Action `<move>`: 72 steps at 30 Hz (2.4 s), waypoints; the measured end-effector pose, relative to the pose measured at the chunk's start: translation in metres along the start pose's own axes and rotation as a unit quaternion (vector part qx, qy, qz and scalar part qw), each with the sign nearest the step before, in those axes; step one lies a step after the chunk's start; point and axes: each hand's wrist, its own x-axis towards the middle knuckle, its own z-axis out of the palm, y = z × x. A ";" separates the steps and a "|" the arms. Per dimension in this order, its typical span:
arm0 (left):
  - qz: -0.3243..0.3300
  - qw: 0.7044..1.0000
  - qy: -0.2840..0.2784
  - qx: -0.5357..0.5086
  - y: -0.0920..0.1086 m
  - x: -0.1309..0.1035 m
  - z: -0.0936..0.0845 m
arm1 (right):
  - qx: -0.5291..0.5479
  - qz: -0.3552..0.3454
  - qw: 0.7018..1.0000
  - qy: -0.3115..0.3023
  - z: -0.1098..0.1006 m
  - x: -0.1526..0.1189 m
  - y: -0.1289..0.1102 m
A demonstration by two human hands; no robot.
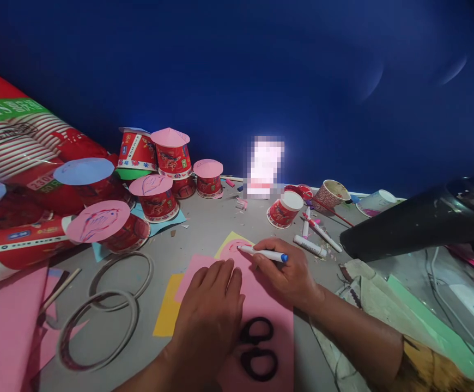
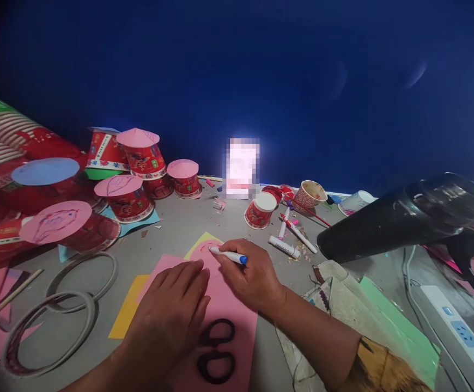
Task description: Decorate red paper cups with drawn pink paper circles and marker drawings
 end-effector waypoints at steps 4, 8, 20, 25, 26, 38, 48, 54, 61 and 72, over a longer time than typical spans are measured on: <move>-0.003 1.000 0.004 -0.004 0.001 -0.001 0.001 | -0.016 -0.044 0.999 -0.016 0.005 0.003 0.000; 0.005 1.000 0.005 0.003 0.000 0.000 0.001 | -0.030 -0.031 0.999 -0.010 0.005 0.004 0.003; -0.006 1.000 0.007 0.004 0.002 -0.001 0.003 | -0.026 -0.009 1.000 -0.004 0.002 0.004 -0.001; -0.002 1.000 0.003 0.010 0.001 0.000 0.002 | -0.025 -0.008 1.000 -0.007 0.008 0.010 0.004; -0.001 1.000 0.003 0.010 0.001 0.000 0.002 | -0.025 -0.008 1.000 -0.007 0.008 0.010 0.005; 0.000 1.000 0.009 0.008 0.001 0.000 0.004 | -0.047 -0.010 0.999 0.012 0.002 0.011 -0.001; 0.002 1.000 0.012 0.008 0.000 0.000 0.003 | -0.055 0.036 0.997 0.041 0.003 0.016 0.003; -0.002 1.000 0.006 -0.006 -0.001 -0.001 0.005 | 0.058 0.130 0.988 0.055 -0.004 0.025 -0.005; -0.005 0.999 -0.032 0.000 -0.002 -0.001 0.003 | 0.139 0.215 0.967 0.014 -0.021 0.045 -0.011; -0.020 0.994 -0.110 -0.013 0.000 0.005 -0.008 | 0.019 0.117 0.993 -0.029 -0.003 0.038 -0.019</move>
